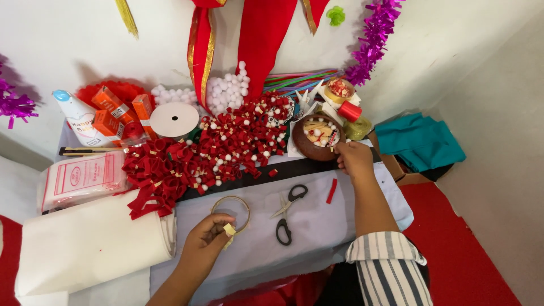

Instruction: Cutting small pieces of yellow tape and applying them to a gold bangle as part of a handicraft project.

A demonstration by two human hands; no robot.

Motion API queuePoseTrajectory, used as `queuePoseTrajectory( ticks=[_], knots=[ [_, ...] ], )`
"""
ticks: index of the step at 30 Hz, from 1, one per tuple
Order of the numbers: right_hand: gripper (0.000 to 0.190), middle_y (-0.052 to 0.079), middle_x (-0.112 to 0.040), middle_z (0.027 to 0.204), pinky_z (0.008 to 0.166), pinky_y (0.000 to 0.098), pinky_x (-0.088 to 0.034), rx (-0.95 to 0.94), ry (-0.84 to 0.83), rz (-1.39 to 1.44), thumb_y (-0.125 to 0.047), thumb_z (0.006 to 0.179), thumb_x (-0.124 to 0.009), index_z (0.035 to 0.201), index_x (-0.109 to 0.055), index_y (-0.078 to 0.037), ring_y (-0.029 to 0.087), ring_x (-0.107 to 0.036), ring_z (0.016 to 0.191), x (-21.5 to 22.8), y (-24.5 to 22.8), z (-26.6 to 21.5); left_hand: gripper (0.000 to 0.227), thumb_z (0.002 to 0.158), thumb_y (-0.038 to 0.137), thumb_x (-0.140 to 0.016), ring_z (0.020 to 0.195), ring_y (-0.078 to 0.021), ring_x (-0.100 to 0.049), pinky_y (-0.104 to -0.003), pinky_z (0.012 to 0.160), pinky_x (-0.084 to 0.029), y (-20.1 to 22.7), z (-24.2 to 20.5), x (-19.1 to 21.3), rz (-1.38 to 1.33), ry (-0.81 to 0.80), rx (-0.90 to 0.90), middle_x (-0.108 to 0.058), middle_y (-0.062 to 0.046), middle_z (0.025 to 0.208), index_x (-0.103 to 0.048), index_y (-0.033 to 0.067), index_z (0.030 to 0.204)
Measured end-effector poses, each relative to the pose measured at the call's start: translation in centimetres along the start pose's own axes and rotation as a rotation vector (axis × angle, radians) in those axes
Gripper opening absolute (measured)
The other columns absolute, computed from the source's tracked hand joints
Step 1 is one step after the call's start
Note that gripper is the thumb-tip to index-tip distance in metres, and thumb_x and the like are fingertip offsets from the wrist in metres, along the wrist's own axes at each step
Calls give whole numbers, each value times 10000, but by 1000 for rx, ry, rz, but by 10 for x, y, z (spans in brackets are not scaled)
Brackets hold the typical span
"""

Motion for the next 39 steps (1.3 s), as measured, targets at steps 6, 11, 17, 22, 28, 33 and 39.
queuePoseTrajectory(
  ticks=[6, 11, 17, 22, 28, 33, 39],
  knots=[
    [208, 81, -596, 633, 518, 290, -425, -5, -5, -50, -278, 831, -670, 775, -689, -79, 188, -520, 535, 1, -4, -2, 241, 913, 15, -670, 970, -156, -706, -306, 841, -544, 9, -3, -1, 38, -3, -9, -767, -47, 1028, -773, 70, 1125],
    [260, 70, -572, 584, 484, 284, -371, -1, 0, -38, -307, 833, -701, 715, -670, -78, 180, -496, 489, 4, 3, 10, 245, 912, 5, -683, 990, -157, -711, -305, 862, -551, 7, -2, -1, 25, 9, 28, -773, -49, 1048, -780, 74, 1127],
    [266, 61, -595, 631, 505, 287, -378, 35, 16, -39, -319, 893, -691, 748, -641, -101, 173, -527, 535, 11, -3, 5, 234, 908, 6, -684, 966, -152, -702, -303, 834, -551, 8, 0, -1, 29, -5, -1, -766, -46, 1040, -777, 76, 1111],
    [193, 63, -641, 709, 539, 307, -421, 55, 15, -90, -299, 916, -674, 881, -687, -109, 175, -573, 583, 11, -6, -4, 232, 911, 3, -693, 922, -147, -682, -299, 794, -537, 0, 1, -1, 15, -22, -46, -750, -39, 1008, -776, 82, 1113],
    [142, 52, -654, 719, 585, 294, -438, 3, 17, -82, -243, 937, -664, 942, -731, -118, 161, -567, 620, 12, -5, -12, 223, 906, 32, -712, 915, -141, -685, -292, 795, -543, 0, 1, 0, 50, -7, -30, -760, -34, 1000, -788, 88, 1108],
    [254, 81, -667, 724, 565, 299, -495, 104, 26, -126, -317, 960, -711, 844, -651, -100, 167, -600, 615, 13, -9, -15, 264, 899, -23, -675, 896, -146, -674, -299, 778, -547, 3, -2, -1, 45, -20, -49, -743, -38, 977, -778, 84, 1117],
    [264, 68, -665, 757, 631, 309, -517, 152, 49, -163, -333, 981, -682, 854, -679, -101, 160, -609, 670, 17, -16, -32, 237, 905, 26, -699, 927, -150, -693, -299, 807, -560, 1, -2, 0, 45, -27, -57, -762, -42, 1018, -771, 90, 1122]
  ],
)
Point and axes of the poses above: each hand's wrist, its own z-axis towards the middle knuckle, its own x-axis out of the back of the hand, y = z × x, the point moved 5 cm from there along z, towards the middle knuckle
